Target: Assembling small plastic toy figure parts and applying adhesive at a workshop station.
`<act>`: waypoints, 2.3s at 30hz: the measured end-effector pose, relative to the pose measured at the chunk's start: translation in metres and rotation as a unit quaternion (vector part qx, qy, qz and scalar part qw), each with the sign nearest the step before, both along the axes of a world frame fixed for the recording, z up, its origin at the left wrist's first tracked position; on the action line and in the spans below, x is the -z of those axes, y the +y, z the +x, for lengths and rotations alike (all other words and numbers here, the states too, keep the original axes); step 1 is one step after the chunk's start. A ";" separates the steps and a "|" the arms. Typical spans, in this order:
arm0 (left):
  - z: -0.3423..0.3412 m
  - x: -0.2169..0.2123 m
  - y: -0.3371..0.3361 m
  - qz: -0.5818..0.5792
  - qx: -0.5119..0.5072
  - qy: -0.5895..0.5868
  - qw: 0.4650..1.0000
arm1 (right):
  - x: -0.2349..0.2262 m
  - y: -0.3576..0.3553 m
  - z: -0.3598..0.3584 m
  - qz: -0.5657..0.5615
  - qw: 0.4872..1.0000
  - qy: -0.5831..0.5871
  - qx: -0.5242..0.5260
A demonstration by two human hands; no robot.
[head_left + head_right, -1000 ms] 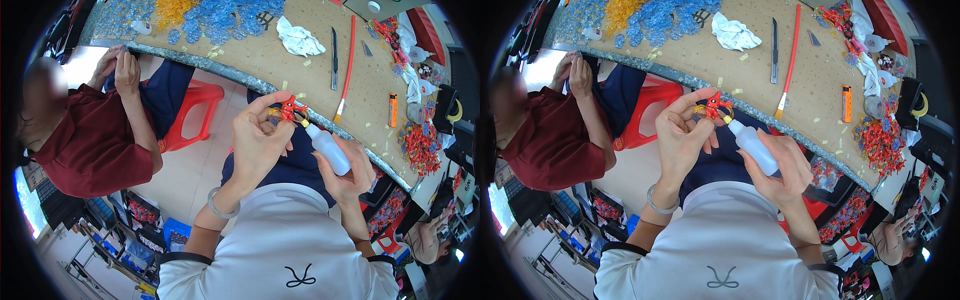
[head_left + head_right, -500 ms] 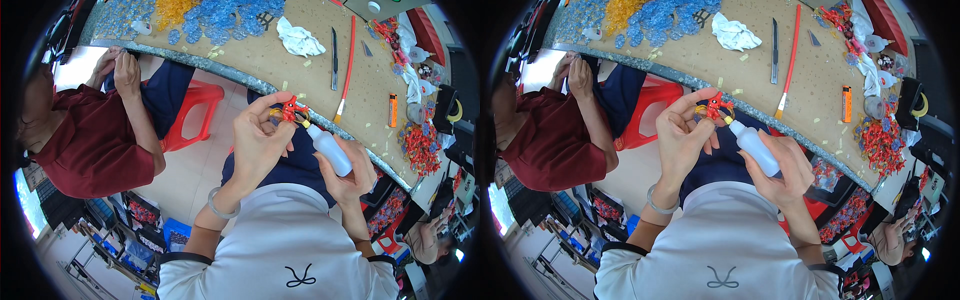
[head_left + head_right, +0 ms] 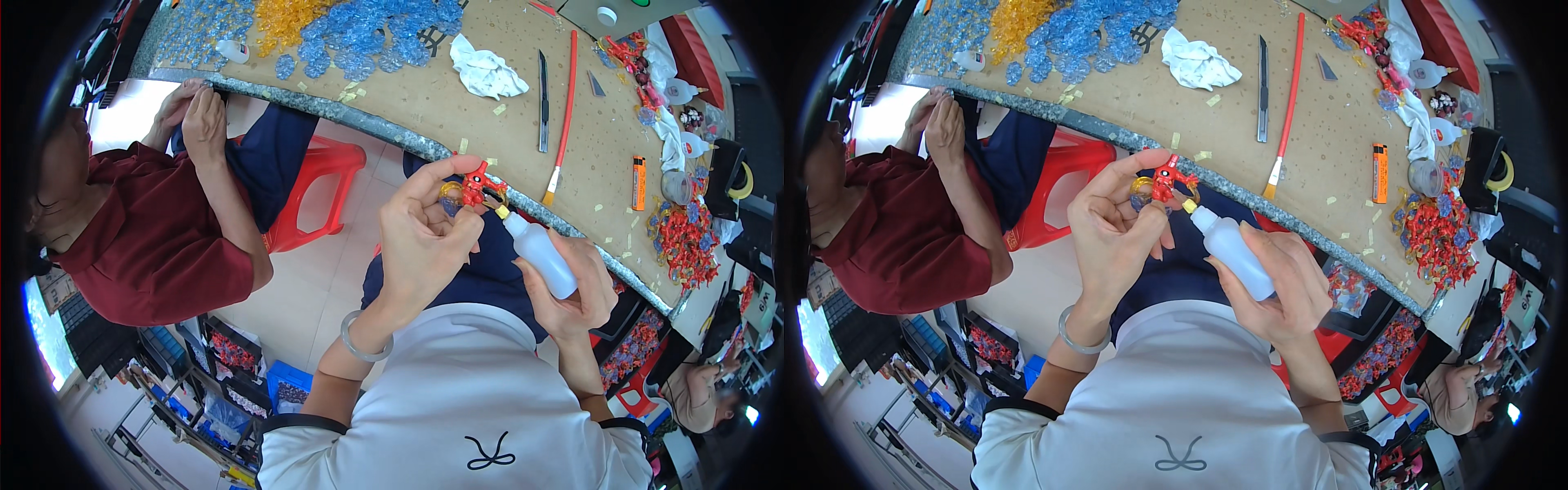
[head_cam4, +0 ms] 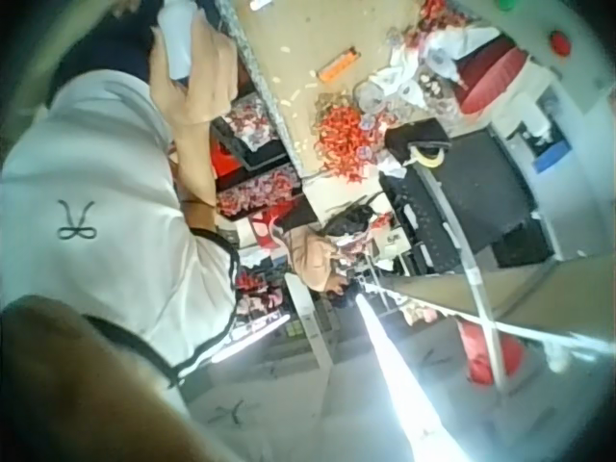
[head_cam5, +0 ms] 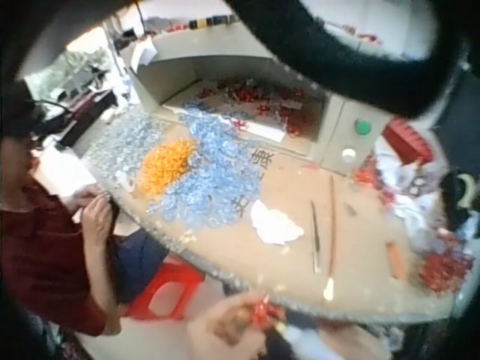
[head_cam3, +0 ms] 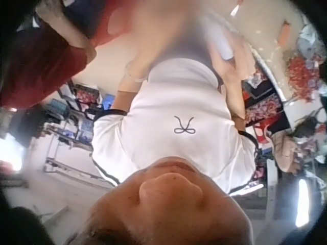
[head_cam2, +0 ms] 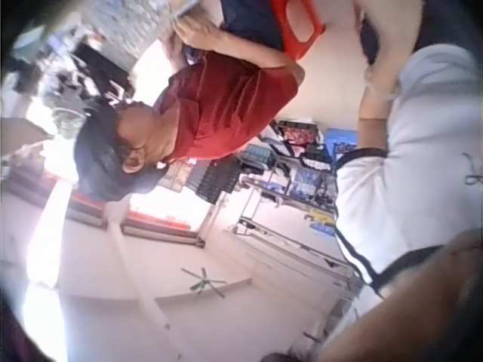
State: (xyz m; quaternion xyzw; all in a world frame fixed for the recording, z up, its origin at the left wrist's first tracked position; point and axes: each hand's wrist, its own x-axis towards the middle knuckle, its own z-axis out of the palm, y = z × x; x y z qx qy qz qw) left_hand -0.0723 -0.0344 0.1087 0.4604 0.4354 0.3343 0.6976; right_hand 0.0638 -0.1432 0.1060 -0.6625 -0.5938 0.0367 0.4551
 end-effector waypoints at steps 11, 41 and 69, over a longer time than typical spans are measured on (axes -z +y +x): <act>-0.001 -0.002 -0.001 0.001 0.006 -0.005 1.000 | -0.005 -0.001 0.002 -0.008 1.000 -0.018 -0.007; -0.001 0.004 0.003 0.014 -0.008 0.011 1.000 | 0.001 -0.008 0.019 -0.018 0.916 0.366 0.166; 0.017 -0.001 -0.004 0.067 -0.020 0.059 0.996 | 0.061 -0.014 0.160 -0.185 0.926 -0.042 0.326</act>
